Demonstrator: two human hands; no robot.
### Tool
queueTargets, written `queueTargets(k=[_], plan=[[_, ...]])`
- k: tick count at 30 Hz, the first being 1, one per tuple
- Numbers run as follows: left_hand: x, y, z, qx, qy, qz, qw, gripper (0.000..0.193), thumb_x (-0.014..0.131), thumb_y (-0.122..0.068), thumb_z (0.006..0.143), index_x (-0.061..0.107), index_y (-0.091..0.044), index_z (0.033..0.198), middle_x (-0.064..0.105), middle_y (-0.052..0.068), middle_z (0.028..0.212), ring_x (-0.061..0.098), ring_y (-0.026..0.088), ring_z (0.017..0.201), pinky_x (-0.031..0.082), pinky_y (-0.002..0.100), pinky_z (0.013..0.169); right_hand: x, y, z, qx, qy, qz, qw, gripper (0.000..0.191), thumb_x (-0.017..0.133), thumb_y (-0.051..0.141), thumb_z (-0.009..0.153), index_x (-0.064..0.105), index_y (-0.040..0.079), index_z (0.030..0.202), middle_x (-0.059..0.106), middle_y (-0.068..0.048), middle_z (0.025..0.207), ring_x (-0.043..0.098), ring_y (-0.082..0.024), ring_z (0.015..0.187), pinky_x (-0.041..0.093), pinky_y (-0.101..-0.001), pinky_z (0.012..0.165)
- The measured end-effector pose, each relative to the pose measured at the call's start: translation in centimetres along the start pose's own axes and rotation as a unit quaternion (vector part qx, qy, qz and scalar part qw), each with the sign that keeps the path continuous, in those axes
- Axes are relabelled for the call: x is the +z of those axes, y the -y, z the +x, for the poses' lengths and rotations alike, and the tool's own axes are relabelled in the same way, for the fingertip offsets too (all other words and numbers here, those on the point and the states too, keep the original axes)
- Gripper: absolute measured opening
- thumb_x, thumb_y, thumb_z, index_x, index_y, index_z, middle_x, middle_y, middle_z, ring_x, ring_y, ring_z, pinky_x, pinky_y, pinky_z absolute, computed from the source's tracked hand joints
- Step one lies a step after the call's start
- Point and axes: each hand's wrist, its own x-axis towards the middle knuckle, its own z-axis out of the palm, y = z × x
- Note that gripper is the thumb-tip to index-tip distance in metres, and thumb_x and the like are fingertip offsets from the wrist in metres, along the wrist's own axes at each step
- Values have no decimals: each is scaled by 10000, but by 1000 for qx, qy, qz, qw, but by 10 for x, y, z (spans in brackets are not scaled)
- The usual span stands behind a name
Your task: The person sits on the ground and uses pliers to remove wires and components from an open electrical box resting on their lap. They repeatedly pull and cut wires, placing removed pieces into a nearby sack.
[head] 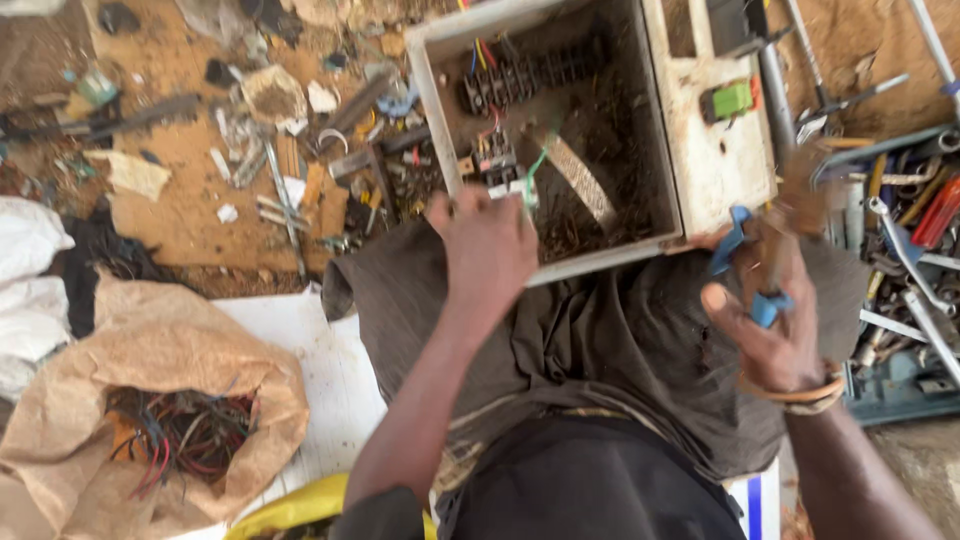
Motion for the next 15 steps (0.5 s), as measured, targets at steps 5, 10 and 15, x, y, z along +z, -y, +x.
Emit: queueTargets(k=[5, 10, 15], plan=[[-1, 19, -5, 2, -125, -185, 975, 145, 723, -137, 857, 751, -56, 974, 690, 10, 783, 549, 222, 1109, 294, 471, 1028, -33, 13, 25, -108, 49, -458, 881, 908, 705, 538, 756, 479, 123, 1531, 586, -179, 1294, 604, -299, 1090, 496, -466, 875], [3, 29, -41, -116, -80, -316, 938, 191, 710, -254, 960, 744, -94, 1061, 649, -10, 920, 624, 171, 926, 463, 369, 873, -28, 37, 75, 50, 325, -668, 668, 748, 637, 568, 883, 460, 346, 1575, 631, -45, 1088, 659, -183, 894, 531, -443, 872], [17, 29, -85, 16, -151, -277, 949, 148, 702, -205, 980, 756, -88, 1053, 679, 66, 1060, 650, 219, 1061, 511, 378, 944, -9, 50, 119, 230, 464, -611, 599, 837, 475, 734, 943, 352, 260, 1622, 713, -120, 992, 777, -200, 826, 621, -363, 634]])
